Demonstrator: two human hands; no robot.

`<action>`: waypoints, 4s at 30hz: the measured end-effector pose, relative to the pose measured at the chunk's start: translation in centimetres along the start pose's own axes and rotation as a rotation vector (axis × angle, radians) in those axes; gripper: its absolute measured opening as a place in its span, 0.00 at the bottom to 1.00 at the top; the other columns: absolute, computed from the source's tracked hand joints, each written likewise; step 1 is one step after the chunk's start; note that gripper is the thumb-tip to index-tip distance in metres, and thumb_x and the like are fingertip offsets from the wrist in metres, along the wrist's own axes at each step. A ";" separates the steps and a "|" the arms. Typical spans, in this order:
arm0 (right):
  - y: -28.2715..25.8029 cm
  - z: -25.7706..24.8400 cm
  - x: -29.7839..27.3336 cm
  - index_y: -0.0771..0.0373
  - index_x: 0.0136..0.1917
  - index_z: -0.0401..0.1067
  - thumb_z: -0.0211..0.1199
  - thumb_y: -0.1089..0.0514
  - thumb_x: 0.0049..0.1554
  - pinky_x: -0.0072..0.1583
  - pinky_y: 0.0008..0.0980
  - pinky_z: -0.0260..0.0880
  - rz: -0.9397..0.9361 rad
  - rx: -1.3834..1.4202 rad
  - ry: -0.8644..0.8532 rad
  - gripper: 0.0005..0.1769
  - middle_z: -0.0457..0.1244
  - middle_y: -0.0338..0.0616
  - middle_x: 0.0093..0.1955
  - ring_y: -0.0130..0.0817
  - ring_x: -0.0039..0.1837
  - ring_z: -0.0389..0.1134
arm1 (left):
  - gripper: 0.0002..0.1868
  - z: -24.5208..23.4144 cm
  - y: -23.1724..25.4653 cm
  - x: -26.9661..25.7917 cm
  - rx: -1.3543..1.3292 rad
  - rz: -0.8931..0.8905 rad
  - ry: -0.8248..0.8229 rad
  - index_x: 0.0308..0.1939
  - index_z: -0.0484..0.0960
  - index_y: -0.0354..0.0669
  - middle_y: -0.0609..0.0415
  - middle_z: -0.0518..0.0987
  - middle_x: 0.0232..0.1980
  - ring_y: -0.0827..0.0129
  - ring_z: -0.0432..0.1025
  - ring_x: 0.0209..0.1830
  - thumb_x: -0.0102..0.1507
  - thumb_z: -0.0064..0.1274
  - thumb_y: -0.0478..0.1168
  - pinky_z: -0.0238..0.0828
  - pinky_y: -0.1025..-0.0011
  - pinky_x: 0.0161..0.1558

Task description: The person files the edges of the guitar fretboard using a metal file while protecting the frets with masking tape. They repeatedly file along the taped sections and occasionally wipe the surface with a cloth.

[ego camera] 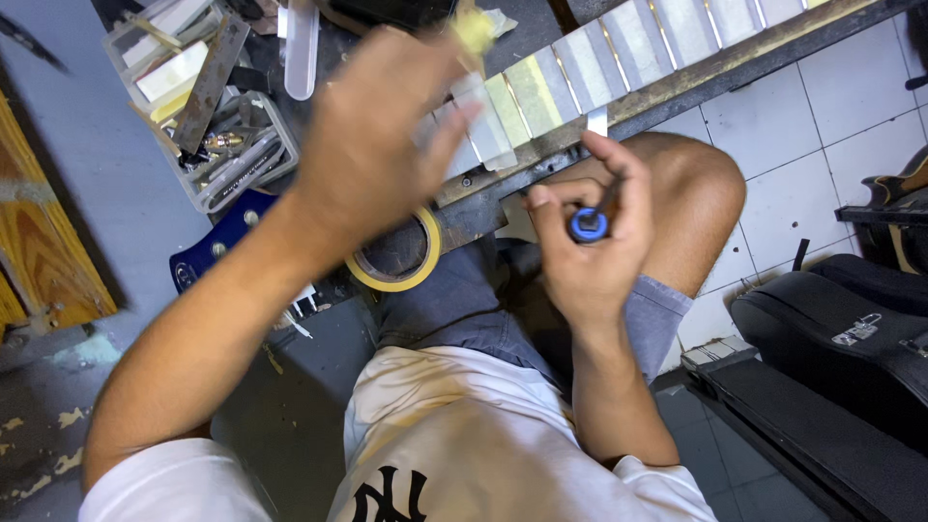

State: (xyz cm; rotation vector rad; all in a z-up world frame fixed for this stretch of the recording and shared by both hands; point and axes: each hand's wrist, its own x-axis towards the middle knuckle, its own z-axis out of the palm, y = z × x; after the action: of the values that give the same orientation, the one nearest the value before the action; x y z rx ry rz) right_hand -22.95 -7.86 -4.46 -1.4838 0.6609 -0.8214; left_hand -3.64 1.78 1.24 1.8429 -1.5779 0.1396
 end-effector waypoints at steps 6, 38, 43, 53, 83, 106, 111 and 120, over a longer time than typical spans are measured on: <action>-0.7 -1.5 0.2 0.71 0.72 0.60 0.63 0.74 0.66 0.55 0.27 0.78 -0.056 -0.002 0.039 0.24 0.67 0.55 0.45 0.38 0.48 0.74 | 0.17 2.1 2.5 -3.1 0.418 0.233 -0.223 0.61 0.80 0.37 0.33 0.75 0.71 0.43 0.68 0.76 0.81 0.54 0.48 0.65 0.51 0.78; -5.7 -6.2 -3.8 0.63 0.90 0.40 0.55 0.63 0.68 0.46 0.37 0.81 0.113 0.127 -0.020 0.42 0.63 0.70 0.61 0.48 0.50 0.72 | 0.53 -1.1 0.3 -0.6 0.104 -0.127 -0.248 0.72 0.68 0.26 0.33 0.76 0.70 0.45 0.71 0.70 0.63 0.79 0.62 0.68 0.52 0.74; -3.7 -5.9 -4.2 0.65 0.87 0.40 0.43 0.61 0.72 0.31 0.23 0.68 0.204 0.222 -0.206 0.34 0.66 0.76 0.65 0.39 0.40 0.70 | 0.31 -3.1 -0.3 -3.7 0.069 0.050 -0.206 0.61 0.76 0.27 0.30 0.77 0.64 0.40 0.75 0.63 0.70 0.70 0.51 0.77 0.49 0.63; -3.8 -3.9 -4.7 0.70 0.80 0.55 0.48 0.57 0.70 0.26 0.17 0.60 0.294 0.067 -0.353 0.28 0.69 0.57 0.67 0.29 0.32 0.66 | 0.09 -2.1 -0.4 -4.8 0.182 0.062 -0.231 0.46 0.84 0.47 0.39 0.75 0.68 0.45 0.77 0.56 0.74 0.67 0.43 0.77 0.55 0.47; -7.2 -2.1 -3.2 0.73 0.79 0.61 0.47 0.71 0.68 0.72 0.39 0.67 -0.107 -0.481 -0.453 0.27 0.63 0.60 0.65 0.48 0.66 0.68 | 0.07 -1.7 -0.3 -5.2 0.231 0.028 -0.215 0.48 0.84 0.52 0.42 0.76 0.69 0.47 0.80 0.55 0.73 0.68 0.44 0.81 0.55 0.49; -6.0 -3.2 -4.9 0.76 0.79 0.60 0.50 0.64 0.68 0.63 0.36 0.68 -0.099 -0.468 -0.474 0.27 0.65 0.57 0.58 0.44 0.57 0.69 | 0.12 -1.1 0.5 -5.1 0.223 -0.113 -0.267 0.58 0.79 0.43 0.42 0.77 0.68 0.48 0.78 0.51 0.72 0.60 0.38 0.80 0.53 0.39; -5.5 -3.0 -3.8 0.79 0.75 0.63 0.52 0.66 0.66 0.63 0.36 0.71 -0.134 -0.470 -0.474 0.26 0.67 0.60 0.60 0.45 0.58 0.71 | 0.21 -1.3 0.6 -4.8 0.214 -0.179 -0.315 0.63 0.78 0.34 0.47 0.76 0.69 0.51 0.75 0.49 0.73 0.61 0.46 0.78 0.54 0.35; -5.7 -4.3 -5.3 0.77 0.77 0.62 0.53 0.66 0.67 0.59 0.33 0.69 -0.082 -0.476 -0.464 0.27 0.64 0.52 0.53 0.38 0.52 0.67 | 0.28 -1.3 0.4 -4.6 0.175 -0.247 -0.331 0.65 0.75 0.27 0.47 0.77 0.69 0.56 0.73 0.44 0.72 0.62 0.48 0.76 0.57 0.29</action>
State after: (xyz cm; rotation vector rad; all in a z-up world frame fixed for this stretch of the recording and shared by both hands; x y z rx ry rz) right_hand -29.89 -5.61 0.57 -2.0588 0.4598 -0.3599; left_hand -4.78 6.33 0.06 2.2733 -1.5756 -0.1526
